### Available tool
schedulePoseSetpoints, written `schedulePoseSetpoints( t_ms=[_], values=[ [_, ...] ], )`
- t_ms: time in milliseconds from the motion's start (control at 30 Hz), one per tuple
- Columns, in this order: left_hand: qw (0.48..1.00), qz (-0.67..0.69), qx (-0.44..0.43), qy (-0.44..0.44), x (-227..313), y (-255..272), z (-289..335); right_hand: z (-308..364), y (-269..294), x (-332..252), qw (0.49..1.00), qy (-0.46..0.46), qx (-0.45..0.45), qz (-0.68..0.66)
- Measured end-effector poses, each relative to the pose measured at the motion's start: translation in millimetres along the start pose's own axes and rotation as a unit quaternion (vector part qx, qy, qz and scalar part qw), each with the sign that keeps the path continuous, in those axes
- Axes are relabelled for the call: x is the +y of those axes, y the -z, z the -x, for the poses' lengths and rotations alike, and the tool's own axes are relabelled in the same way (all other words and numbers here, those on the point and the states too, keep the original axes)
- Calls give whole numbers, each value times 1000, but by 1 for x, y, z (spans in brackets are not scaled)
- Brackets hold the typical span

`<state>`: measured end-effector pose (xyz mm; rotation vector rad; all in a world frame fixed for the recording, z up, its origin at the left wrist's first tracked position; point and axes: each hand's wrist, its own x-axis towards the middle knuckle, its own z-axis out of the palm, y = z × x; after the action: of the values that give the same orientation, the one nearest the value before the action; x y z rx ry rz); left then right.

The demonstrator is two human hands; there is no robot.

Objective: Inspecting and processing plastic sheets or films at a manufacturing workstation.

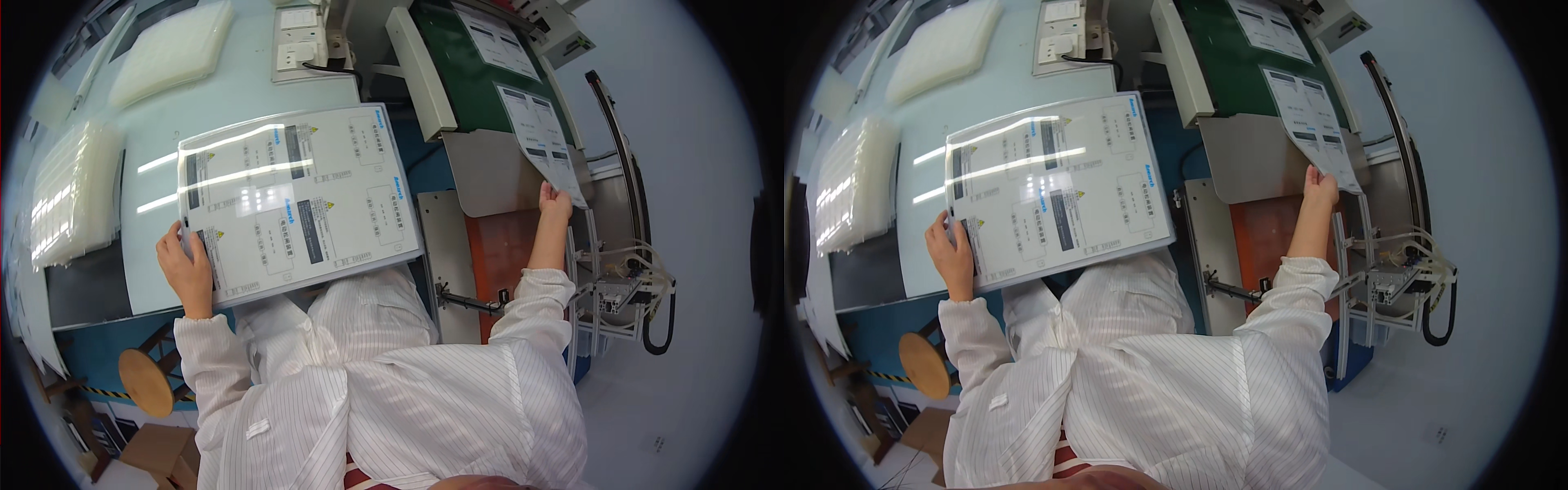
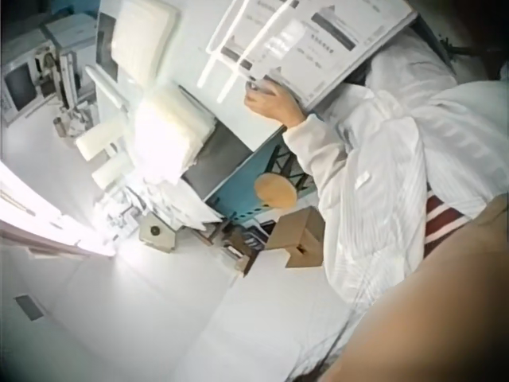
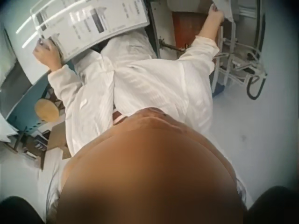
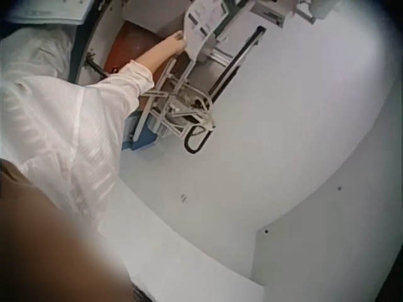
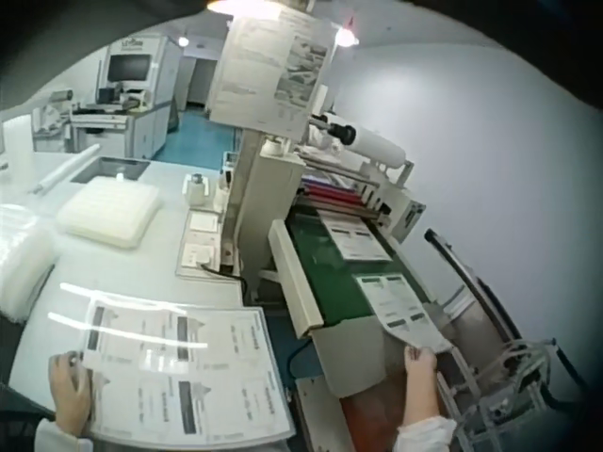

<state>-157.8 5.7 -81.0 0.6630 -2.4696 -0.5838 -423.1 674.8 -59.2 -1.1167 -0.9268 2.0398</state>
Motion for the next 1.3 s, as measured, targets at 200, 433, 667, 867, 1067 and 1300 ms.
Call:
schedulePoseSetpoints(
  t_ms=[200,433,667,867,1067,1300],
  values=[
    [1000,-6,9,-20,8,2,-4,36,-59,-31,951,117,-278,-71],
    [997,13,72,2,0,4,7,310,-82,-34,790,200,-578,-38],
    [826,537,-63,161,16,44,7,335,-26,1,589,-57,-805,-43],
    [476,809,-179,295,-14,59,-8,328,42,71,634,-203,-680,308],
    [799,484,-179,308,-10,50,-5,315,80,96,638,-199,-613,421],
    [950,240,-122,161,-8,20,-11,307,100,111,700,-68,-516,488]
  ],
)
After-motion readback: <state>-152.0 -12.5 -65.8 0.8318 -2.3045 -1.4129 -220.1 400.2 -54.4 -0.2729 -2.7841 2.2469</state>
